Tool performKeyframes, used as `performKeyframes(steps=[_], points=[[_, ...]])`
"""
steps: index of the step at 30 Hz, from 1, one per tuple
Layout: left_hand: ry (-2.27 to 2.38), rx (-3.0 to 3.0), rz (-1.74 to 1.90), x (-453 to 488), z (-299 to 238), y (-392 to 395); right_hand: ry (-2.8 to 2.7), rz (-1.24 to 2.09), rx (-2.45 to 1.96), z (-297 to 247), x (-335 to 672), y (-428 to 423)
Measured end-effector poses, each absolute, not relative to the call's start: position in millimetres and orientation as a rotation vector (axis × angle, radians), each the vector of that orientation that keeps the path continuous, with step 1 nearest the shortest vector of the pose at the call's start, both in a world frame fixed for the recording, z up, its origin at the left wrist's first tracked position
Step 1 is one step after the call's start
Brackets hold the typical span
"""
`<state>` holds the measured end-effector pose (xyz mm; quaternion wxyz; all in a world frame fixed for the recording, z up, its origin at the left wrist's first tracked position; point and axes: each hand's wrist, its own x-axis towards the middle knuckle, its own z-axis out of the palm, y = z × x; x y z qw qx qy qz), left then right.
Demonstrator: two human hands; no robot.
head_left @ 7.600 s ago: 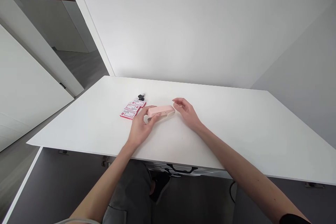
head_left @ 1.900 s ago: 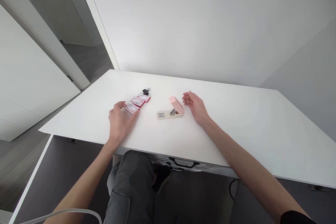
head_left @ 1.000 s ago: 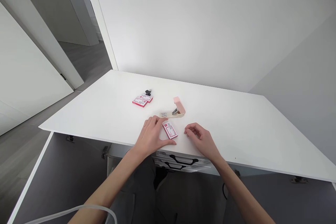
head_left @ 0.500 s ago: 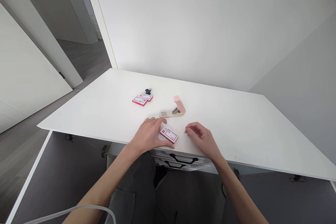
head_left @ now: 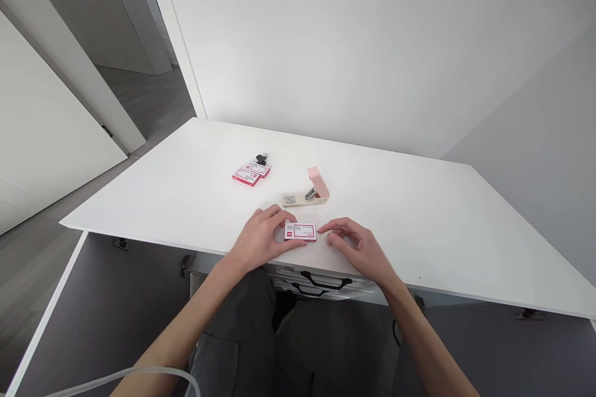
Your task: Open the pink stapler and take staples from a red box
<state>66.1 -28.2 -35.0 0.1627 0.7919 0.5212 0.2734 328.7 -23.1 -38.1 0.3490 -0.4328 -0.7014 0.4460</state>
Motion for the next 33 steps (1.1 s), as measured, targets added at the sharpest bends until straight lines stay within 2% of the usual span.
performKeyframes(steps=[15,25,33], points=[[1.451,2.198,0.872,77.5,-39.8,-30.9,-1.764,1.364,-1.012,-42.7,333.7,-19.9],[1.358,2.252,0.845,77.7,-40.5,-29.9,-1.540,1.342,-1.101,-50.8,331.5,-17.5],[1.336,2.185,0.876,75.5,-39.8,-32.1,-1.432,1.195,-1.136,-50.9,332.0,-17.7]])
